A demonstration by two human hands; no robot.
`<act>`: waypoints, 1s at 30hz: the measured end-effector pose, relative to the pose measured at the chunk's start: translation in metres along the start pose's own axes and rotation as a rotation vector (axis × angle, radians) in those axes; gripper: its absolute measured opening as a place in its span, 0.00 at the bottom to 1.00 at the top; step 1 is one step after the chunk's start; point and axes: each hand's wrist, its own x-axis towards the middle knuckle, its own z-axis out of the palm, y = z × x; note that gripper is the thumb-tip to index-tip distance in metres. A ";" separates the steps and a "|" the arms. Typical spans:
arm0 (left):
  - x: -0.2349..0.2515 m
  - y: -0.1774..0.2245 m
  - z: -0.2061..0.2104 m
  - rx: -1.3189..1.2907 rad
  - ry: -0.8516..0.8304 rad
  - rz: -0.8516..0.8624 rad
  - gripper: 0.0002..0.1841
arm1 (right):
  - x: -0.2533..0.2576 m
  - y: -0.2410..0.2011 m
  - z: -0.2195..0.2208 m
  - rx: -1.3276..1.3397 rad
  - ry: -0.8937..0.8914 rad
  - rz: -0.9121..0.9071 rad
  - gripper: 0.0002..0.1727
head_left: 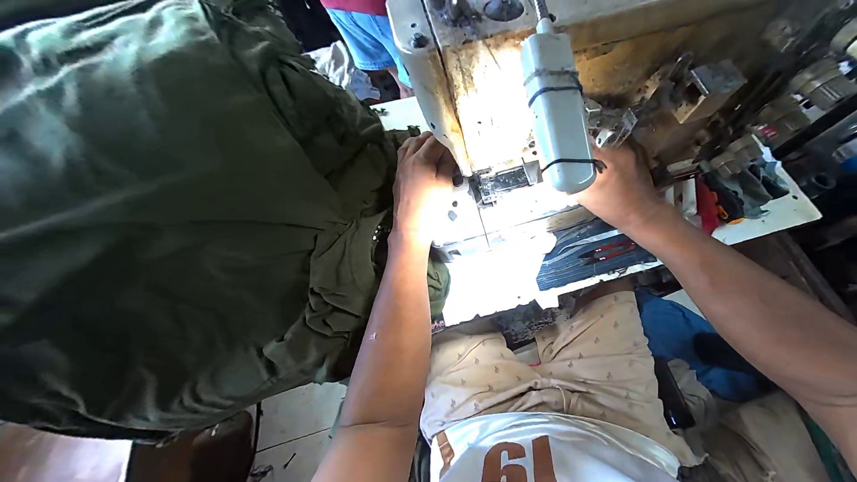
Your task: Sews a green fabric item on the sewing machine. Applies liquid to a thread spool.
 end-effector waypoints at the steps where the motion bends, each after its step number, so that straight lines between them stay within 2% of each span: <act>1: 0.000 0.000 -0.001 0.001 0.004 0.010 0.15 | -0.008 0.001 0.000 -0.030 0.082 -0.054 0.10; 3: 0.000 0.002 -0.003 0.003 -0.008 0.006 0.15 | -0.028 -0.004 -0.013 -0.051 0.079 -0.029 0.10; 6: -0.002 0.003 -0.003 -0.008 -0.009 -0.006 0.17 | -0.065 -0.008 -0.041 -0.014 -0.113 0.143 0.19; 7: -0.002 0.004 -0.003 -0.010 -0.002 -0.006 0.17 | -0.077 -0.008 -0.046 0.044 -0.110 0.167 0.18; 12: -0.002 0.006 -0.002 0.007 0.004 0.013 0.17 | -0.142 -0.008 -0.035 0.228 0.127 0.200 0.09; 17: -0.006 0.007 -0.002 -0.001 -0.014 0.009 0.16 | -0.176 -0.008 -0.022 0.307 0.107 0.266 0.09; 25: -0.005 0.004 0.001 -0.015 -0.007 0.010 0.18 | -0.181 0.002 -0.025 0.375 0.055 0.234 0.09; 30: -0.006 0.007 -0.001 -0.014 -0.004 -0.002 0.17 | -0.146 -0.001 -0.044 0.441 0.066 0.271 0.09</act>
